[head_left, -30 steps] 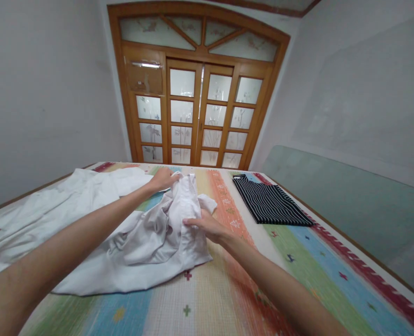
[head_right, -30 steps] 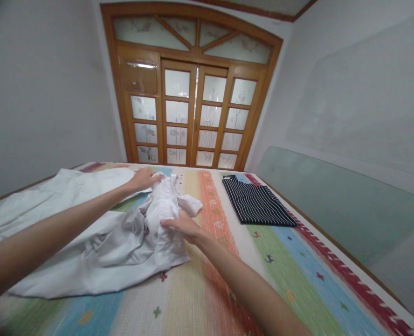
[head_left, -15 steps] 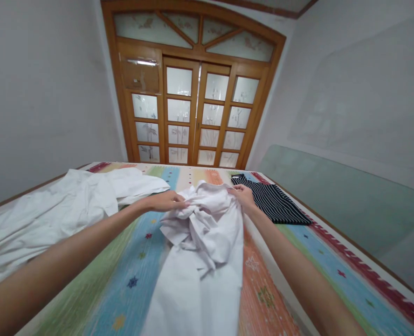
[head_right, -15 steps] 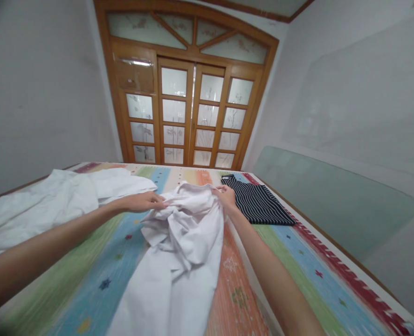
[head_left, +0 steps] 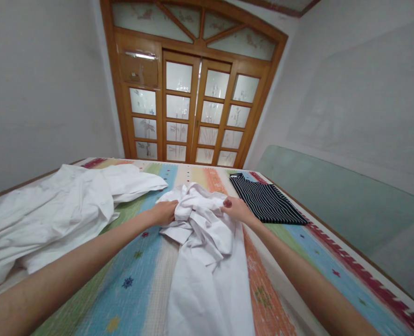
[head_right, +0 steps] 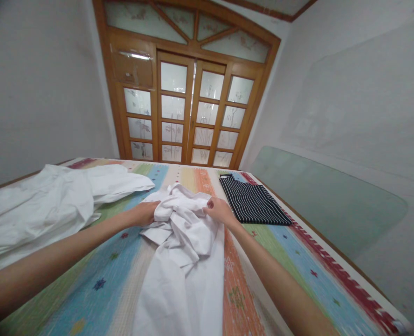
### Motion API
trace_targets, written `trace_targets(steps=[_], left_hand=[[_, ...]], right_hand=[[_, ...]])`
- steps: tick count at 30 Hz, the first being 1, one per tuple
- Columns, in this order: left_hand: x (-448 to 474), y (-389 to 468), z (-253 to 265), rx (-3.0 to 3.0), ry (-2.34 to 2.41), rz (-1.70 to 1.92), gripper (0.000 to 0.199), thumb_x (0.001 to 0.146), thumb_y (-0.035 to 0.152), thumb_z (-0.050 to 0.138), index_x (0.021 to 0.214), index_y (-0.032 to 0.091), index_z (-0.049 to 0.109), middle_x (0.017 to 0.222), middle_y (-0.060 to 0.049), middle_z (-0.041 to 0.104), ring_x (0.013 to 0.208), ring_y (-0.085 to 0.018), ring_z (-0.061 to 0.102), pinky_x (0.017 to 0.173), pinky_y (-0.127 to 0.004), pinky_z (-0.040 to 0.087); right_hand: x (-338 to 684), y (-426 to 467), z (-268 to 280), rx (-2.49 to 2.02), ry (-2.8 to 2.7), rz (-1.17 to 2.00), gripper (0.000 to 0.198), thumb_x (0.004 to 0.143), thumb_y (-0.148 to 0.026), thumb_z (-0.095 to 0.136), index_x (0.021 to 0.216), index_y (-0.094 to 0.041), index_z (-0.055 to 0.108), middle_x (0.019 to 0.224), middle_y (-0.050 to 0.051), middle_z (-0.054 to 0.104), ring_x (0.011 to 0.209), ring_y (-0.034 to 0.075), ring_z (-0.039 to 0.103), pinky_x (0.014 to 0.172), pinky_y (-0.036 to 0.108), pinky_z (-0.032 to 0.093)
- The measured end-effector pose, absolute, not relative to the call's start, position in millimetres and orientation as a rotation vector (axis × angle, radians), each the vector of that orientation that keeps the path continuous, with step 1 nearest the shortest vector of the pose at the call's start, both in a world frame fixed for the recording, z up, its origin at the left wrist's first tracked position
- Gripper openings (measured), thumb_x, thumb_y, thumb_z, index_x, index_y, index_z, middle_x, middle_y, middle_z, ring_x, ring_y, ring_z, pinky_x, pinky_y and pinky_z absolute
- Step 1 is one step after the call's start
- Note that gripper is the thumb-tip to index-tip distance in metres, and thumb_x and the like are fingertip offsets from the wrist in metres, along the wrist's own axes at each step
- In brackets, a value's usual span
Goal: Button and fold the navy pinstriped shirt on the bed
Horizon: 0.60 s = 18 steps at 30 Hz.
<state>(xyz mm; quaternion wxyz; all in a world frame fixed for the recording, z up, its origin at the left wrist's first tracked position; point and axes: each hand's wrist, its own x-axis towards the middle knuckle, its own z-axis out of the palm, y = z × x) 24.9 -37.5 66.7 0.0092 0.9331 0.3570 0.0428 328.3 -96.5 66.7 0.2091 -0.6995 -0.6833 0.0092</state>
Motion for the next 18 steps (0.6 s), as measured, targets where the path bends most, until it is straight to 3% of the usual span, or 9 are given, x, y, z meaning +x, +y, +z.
trace_targets(steps=[3, 7, 13, 18], left_hand=[[25, -36, 70, 2.933, 1.207, -0.016, 0.031, 0.086, 0.027, 0.044, 0.106, 0.014, 0.063, 0.111, -0.017, 0.067, 0.102, -0.031, 0.064, 0.084, -0.038, 0.049], [16, -31, 83, 2.765, 1.475, -0.237, 0.03, 0.084, 0.029, 0.046, 0.096, 0.012, 0.067, 0.1, -0.022, 0.069, 0.099, -0.034, 0.065, 0.083, -0.043, 0.05], [-19, -26, 100, 2.385, 1.416, -0.599, 0.024, 0.072, 0.036, 0.061, 0.069, 0.013, 0.067, 0.056, -0.012, 0.066, 0.052, -0.025, 0.065, 0.053, -0.032, 0.054], [-38, -35, 117, 2.03, 1.202, -0.644, 0.045, 0.059, 0.059, 0.069, 0.048, 0.017, 0.057, 0.056, -0.013, 0.066, 0.047, -0.025, 0.062, 0.045, -0.034, 0.05]], right_hand=[[330, -96, 51, -1.95, -2.155, 0.123, 0.031, 0.072, -0.031, 0.066, 0.099, -0.015, 0.069, 0.105, 0.013, 0.071, 0.096, 0.026, 0.065, 0.082, 0.032, 0.048], [352, -85, 27, -1.975, -2.206, 0.049, 0.052, 0.081, -0.031, 0.059, 0.128, -0.01, 0.056, 0.132, 0.019, 0.057, 0.122, 0.028, 0.054, 0.101, 0.037, 0.041], [371, -74, 15, -2.052, -2.182, -0.127, 0.052, 0.091, -0.034, 0.045, 0.136, -0.006, 0.047, 0.139, 0.022, 0.05, 0.131, 0.029, 0.044, 0.107, 0.041, 0.035], [351, -74, 24, -1.833, -2.148, -0.521, 0.055, 0.087, -0.027, 0.052, 0.138, -0.01, 0.043, 0.144, 0.021, 0.042, 0.135, 0.032, 0.036, 0.109, 0.047, 0.03]])
